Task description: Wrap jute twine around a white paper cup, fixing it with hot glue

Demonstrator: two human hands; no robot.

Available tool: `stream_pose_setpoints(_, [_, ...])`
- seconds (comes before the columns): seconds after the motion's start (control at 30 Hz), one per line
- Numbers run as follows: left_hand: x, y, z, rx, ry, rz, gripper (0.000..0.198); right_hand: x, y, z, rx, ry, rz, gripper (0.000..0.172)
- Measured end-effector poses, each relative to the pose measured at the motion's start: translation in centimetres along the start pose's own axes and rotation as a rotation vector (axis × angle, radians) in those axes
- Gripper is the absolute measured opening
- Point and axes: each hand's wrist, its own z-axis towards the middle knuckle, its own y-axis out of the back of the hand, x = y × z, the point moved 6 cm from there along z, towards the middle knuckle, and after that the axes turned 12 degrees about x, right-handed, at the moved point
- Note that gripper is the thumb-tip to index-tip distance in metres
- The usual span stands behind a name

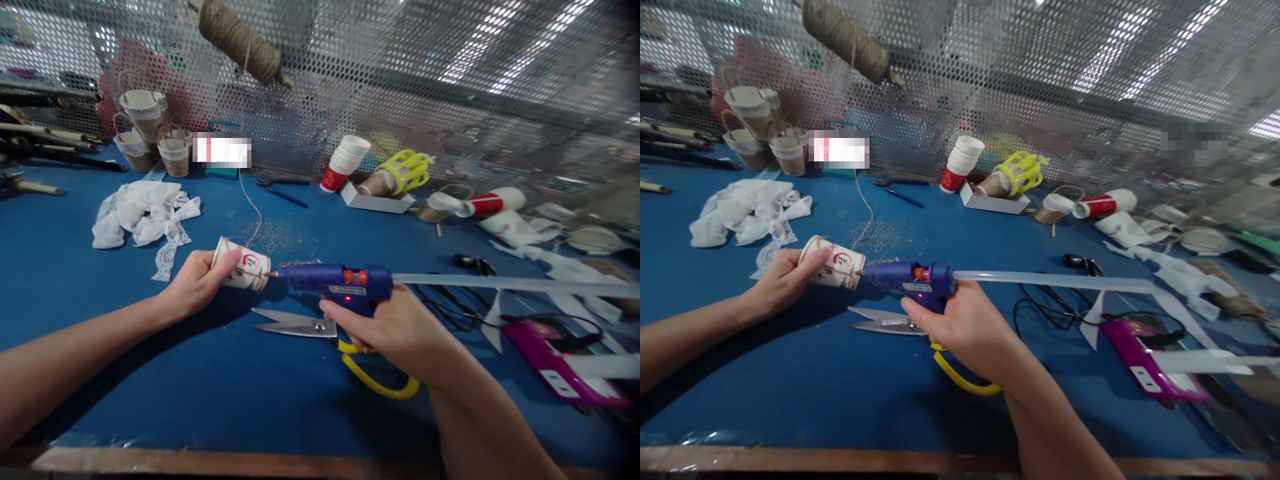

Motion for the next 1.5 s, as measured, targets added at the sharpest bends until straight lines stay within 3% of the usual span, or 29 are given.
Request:
stream_pose_setpoints(0.23, [-1.0,-0.2,-0.1,0.027,-0.061,-0.008,0.042,-0.4,0.2,0.2,-0.016,-0.025,0.047,0.025])
stream_pose_setpoints(0.5, [-1.6,-0.6,-0.4,0.078,-0.128,0.037,0.039,-0.3,0.5,0.3,-0.009,-0.051,0.046,0.030])
stream_pose_setpoints(0.63, [-1.4,-0.4,-0.3,0.018,-0.078,0.020,0.040,-0.6,0.6,0.9,0.051,0.020,0.211,0.025])
stream_pose_setpoints(0.7, [-1.2,-0.3,-0.2,-0.006,-0.056,0.001,0.041,-1.5,1.2,1.5,-0.019,0.012,0.283,0.024])
stream_pose_setpoints(0.8, [-1.2,-0.3,-0.1,0.003,-0.066,-0.036,0.041,-3.0,2.9,2.5,-0.245,-0.064,0.115,0.030])
stream_pose_setpoints(0.87, [-1.3,-0.4,-0.1,0.007,-0.094,-0.040,0.041,-3.6,3.6,3.3,-0.319,-0.146,-0.070,0.034])
stream_pose_setpoints(1.1, [-3.4,-0.9,-1.5,0.051,-0.342,0.267,0.038,-5.3,3.9,6.2,-0.357,-0.253,-0.242,0.033])
stream_pose_setpoints(1.23, [-4.7,-1.6,-2.4,0.061,-0.530,0.463,0.033,-4.1,3.6,6.0,-0.415,-0.214,-0.355,0.024])
stream_pose_setpoints(1.3, [-5.5,-2.1,-2.9,0.070,-0.674,0.549,0.032,-2.3,2.8,5.6,-0.381,-0.135,-0.382,0.024])
stream_pose_setpoints(1.4, [-6.6,-2.9,-3.9,0.072,-0.878,0.641,0.030,1.2,0.5,5.3,-0.185,0.008,-0.340,0.042])
stream_pose_setpoints(1.5, [-7.2,-3.7,-4.7,0.089,-0.999,0.729,0.027,4.2,-3.1,5.5,0.250,0.131,-0.088,0.064])
